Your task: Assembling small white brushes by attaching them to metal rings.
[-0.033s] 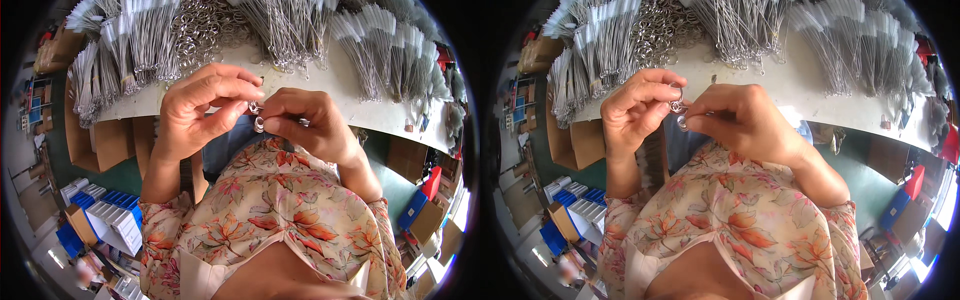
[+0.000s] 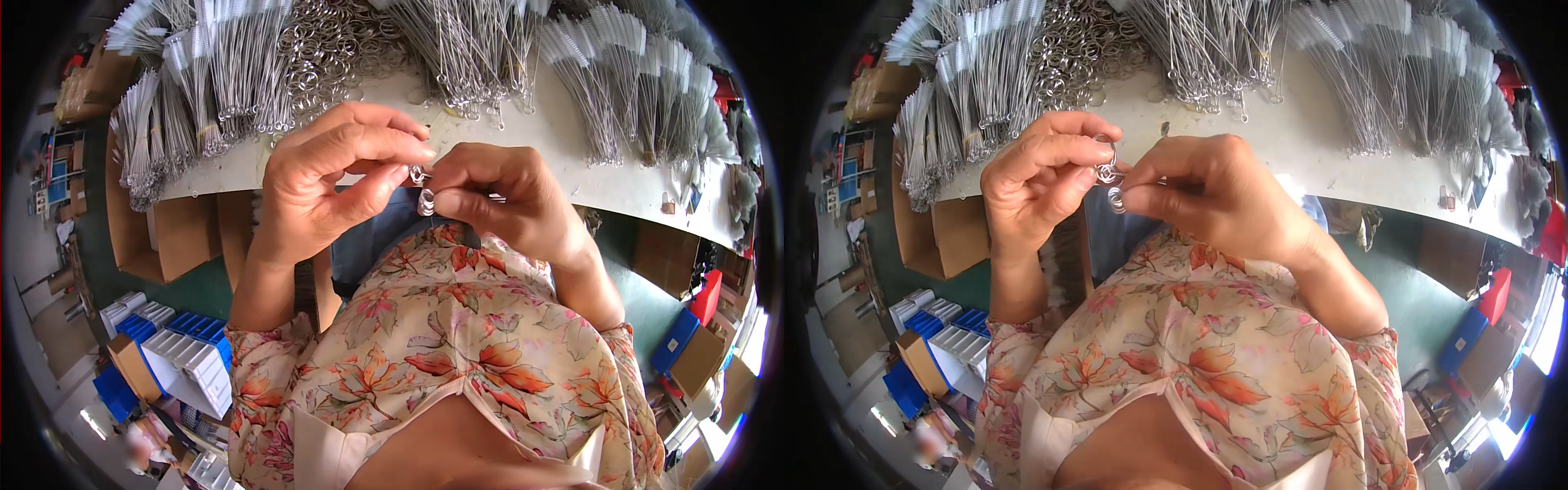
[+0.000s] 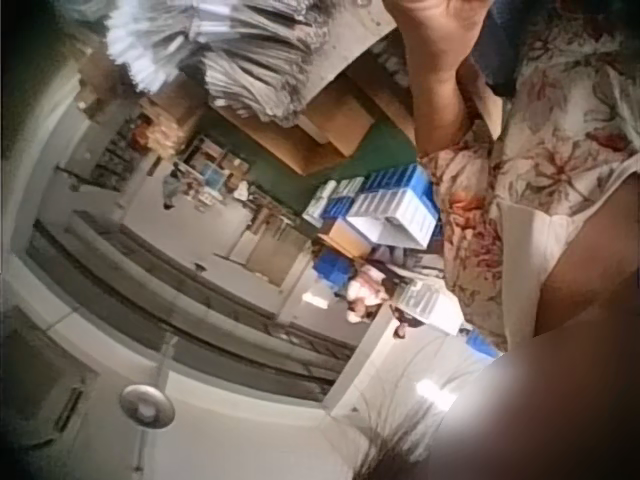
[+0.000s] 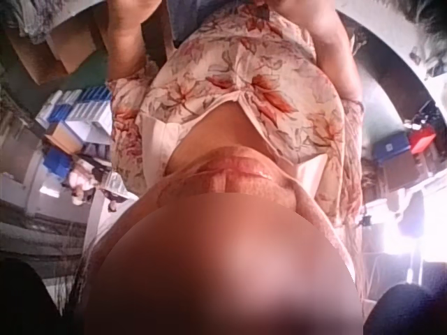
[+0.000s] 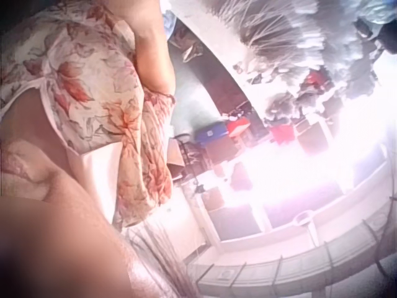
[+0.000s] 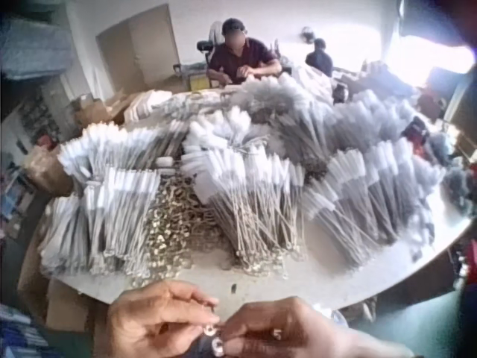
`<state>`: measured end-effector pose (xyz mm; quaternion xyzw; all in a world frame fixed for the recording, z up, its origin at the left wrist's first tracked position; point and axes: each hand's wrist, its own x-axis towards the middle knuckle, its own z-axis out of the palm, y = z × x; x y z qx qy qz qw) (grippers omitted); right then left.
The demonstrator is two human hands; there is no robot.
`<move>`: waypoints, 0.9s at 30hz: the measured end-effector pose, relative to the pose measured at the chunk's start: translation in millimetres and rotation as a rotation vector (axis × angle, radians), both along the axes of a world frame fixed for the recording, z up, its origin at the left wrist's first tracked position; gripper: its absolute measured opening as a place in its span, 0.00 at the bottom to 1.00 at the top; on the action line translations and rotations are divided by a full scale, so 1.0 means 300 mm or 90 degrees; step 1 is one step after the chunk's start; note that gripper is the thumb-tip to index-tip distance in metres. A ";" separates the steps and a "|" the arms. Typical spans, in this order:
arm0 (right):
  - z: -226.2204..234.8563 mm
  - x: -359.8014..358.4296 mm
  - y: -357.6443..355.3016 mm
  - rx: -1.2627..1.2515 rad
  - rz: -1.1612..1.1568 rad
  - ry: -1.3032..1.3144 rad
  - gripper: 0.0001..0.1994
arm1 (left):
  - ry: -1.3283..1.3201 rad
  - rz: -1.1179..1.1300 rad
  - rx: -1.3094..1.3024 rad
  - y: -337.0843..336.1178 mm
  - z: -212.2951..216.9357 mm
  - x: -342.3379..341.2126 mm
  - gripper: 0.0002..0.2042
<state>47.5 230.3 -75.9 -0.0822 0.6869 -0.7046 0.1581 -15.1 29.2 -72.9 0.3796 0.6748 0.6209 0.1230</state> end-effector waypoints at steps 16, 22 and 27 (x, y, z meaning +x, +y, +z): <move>0.035 -0.042 -0.006 -0.191 -0.204 0.028 0.07 | 0.251 0.165 -0.019 0.106 0.056 0.003 0.14; 0.039 -0.045 0.001 -0.097 -0.215 0.118 0.06 | 0.153 0.116 -0.071 0.083 0.096 -0.022 0.14; 0.031 -0.040 0.010 0.100 -0.203 0.265 0.05 | 0.132 0.065 -0.145 0.073 0.133 -0.043 0.15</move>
